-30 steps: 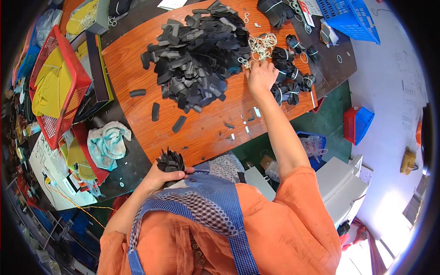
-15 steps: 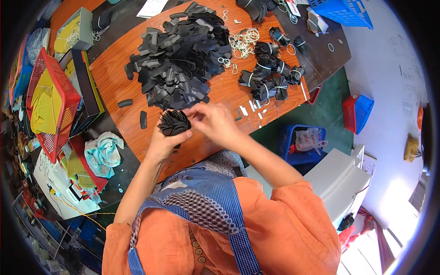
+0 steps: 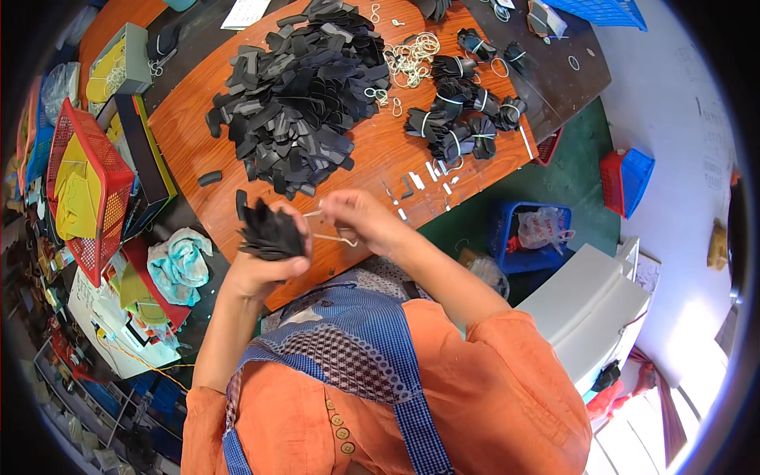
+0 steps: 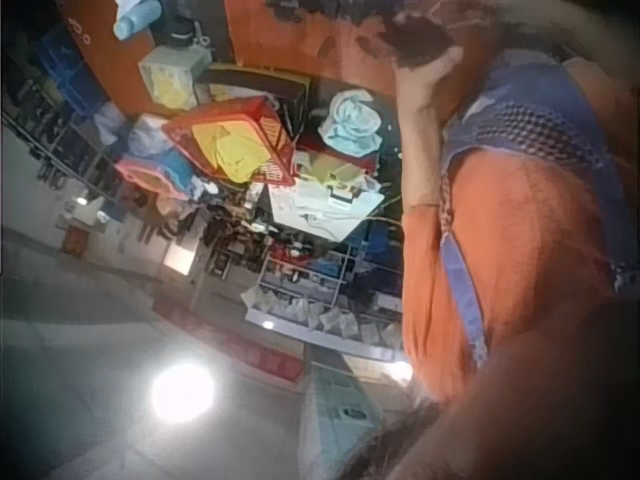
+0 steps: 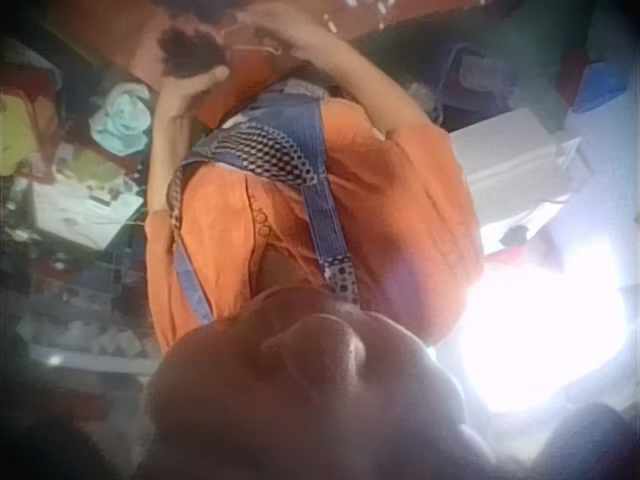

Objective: Sorting, collecting, and bundling small black shoe components with rubber bands.

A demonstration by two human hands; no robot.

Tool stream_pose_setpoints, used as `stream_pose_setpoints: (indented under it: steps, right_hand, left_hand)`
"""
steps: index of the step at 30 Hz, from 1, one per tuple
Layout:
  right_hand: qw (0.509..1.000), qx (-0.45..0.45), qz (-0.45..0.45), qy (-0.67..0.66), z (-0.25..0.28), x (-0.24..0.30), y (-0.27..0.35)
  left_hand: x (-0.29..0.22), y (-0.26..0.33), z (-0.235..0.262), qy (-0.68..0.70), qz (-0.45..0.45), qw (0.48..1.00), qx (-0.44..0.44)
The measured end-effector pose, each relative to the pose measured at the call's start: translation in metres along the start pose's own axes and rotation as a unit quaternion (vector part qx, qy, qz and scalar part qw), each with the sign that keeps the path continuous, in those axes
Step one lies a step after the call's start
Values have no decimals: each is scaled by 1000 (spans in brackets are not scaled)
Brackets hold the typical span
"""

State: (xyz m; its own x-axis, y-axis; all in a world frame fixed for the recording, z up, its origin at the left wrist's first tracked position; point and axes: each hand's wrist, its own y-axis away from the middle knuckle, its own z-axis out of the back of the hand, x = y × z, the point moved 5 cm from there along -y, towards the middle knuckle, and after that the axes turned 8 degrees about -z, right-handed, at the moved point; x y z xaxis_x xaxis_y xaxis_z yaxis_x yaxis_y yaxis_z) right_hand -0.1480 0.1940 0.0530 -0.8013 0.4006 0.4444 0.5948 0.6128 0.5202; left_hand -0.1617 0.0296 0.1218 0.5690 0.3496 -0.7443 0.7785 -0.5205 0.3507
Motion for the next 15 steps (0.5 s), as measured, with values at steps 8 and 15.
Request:
stream_pose_setpoints:
  steps: [8, 15]
  right_hand:
    - [832, -71, 242, 493, -87, 26, 44]
    - [999, 29, -3, -18, 32, -36, 3]
  left_hand:
    - [-6, -42, 33, -652, 19, 755, -68]
    - [-20, -24, 7, -287, -49, 950, -112]
